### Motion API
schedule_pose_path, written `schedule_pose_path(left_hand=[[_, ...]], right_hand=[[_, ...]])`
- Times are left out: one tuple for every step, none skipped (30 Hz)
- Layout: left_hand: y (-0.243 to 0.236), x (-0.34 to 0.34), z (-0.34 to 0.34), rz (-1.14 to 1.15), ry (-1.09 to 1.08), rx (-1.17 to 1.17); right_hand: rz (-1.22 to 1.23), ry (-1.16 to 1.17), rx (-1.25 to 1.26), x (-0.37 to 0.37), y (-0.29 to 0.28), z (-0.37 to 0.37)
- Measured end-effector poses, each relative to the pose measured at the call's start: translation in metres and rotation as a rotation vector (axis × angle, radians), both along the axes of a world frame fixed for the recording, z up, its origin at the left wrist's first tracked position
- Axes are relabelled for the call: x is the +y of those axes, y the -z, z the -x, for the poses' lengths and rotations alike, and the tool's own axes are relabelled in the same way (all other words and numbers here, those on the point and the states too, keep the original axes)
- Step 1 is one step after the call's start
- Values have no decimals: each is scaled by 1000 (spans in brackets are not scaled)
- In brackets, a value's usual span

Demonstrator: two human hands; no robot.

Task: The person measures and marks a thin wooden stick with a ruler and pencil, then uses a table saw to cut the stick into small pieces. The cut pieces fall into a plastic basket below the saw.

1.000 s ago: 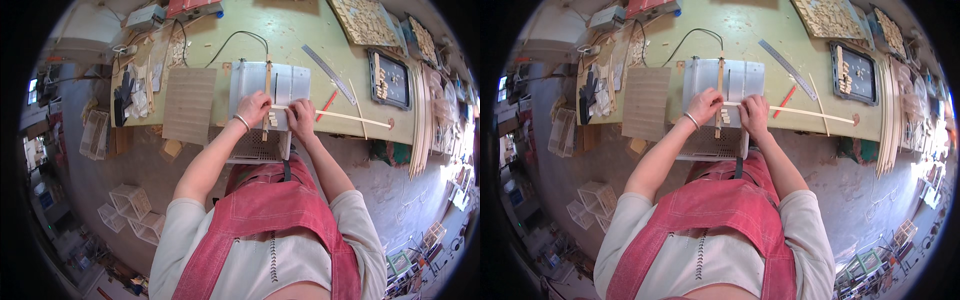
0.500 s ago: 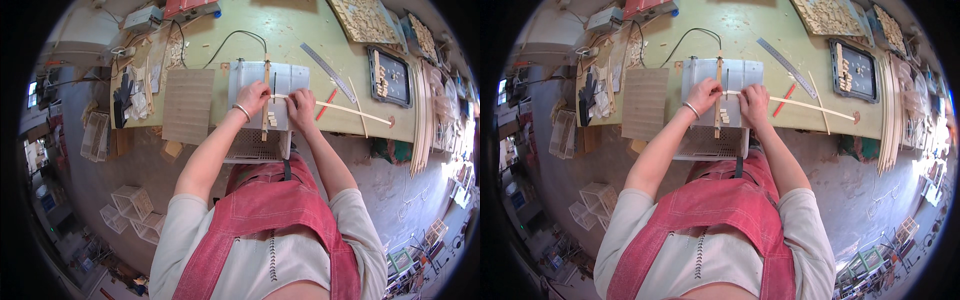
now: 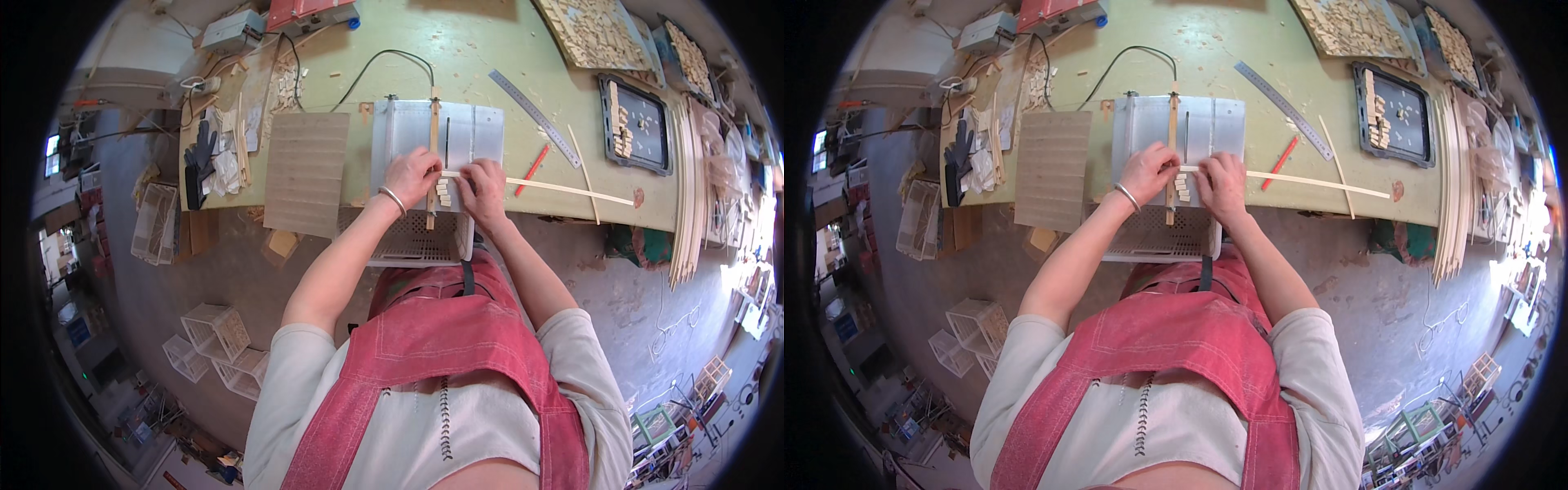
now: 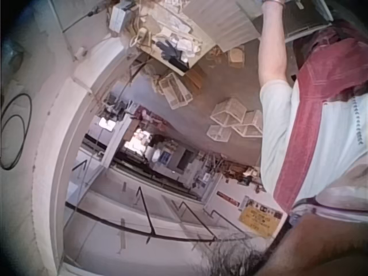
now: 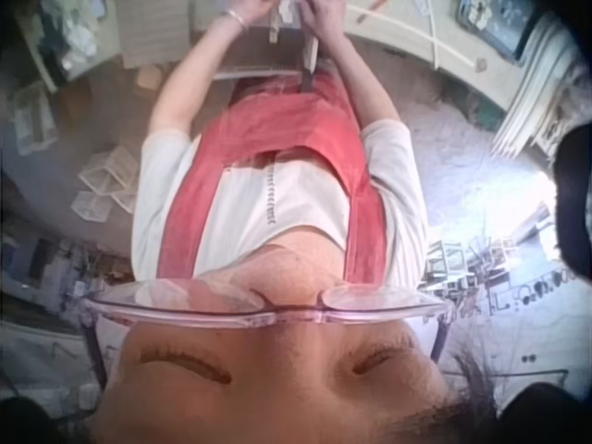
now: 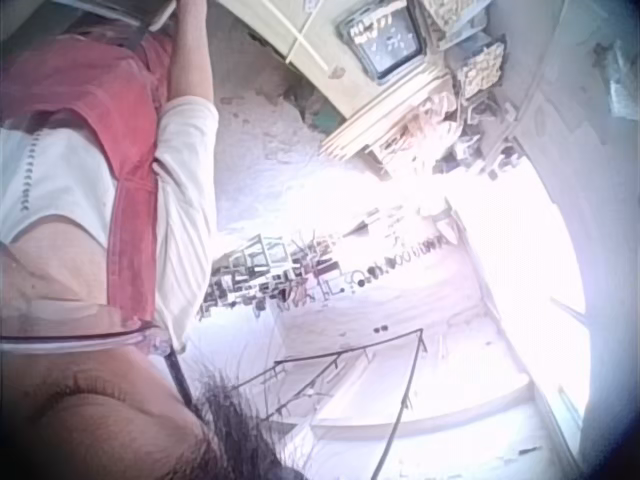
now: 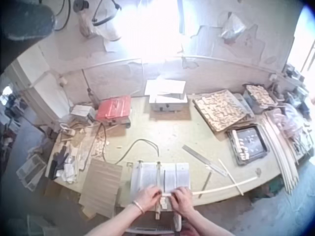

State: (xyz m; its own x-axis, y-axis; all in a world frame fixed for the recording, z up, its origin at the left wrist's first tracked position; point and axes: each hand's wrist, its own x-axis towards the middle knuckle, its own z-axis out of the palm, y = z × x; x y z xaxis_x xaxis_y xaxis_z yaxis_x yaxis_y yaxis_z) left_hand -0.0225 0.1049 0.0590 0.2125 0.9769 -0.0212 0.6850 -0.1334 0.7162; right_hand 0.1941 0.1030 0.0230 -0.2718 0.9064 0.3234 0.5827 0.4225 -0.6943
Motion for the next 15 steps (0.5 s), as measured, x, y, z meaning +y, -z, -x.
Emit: schedule_pose_path(left_hand=[[0, 0, 0, -1, 2, 12], [0, 0, 0, -2, 4, 26], [0, 0, 0, -4, 1, 24], [1, 1, 0, -6, -3, 22], [1, 1, 0, -7, -4, 20], [1, 1, -1, -3, -11, 13], [1, 3, -1, 0, -18, 6], [2, 4, -1, 4, -27, 0], [3, 5, 0, 1, -30, 2], [4, 8, 0, -2, -32, 3], [5, 10, 1, -4, -35, 5], [7, 13, 1, -5, -32, -2], [9, 15, 2, -5, -29, -8], [9, 17, 2, -6, -28, -15], [10, 18, 2, -6, -26, -12]], right_hand=[[9, 18, -11, -1, 0, -5], [19, 36, -20, -2, -3, -12], [28, 54, -30, -2, -4, -15], [22, 48, -28, 0, -4, -15], [16, 45, -26, 2, -5, -14], [11, 41, -25, 4, -6, -14], [23, 41, -30, 6, -6, -14], [34, 39, -35, 7, -7, -13], [46, 37, -41, 9, -7, -13], [42, 39, -40, 11, -7, -12], [39, 42, -40, 13, -8, -12], [35, 45, -40, 15, -7, -11], [28, 47, -37, 16, -6, -11], [20, 48, -33, 18, -5, -10], [12, 48, -29, 19, -4, -10]])
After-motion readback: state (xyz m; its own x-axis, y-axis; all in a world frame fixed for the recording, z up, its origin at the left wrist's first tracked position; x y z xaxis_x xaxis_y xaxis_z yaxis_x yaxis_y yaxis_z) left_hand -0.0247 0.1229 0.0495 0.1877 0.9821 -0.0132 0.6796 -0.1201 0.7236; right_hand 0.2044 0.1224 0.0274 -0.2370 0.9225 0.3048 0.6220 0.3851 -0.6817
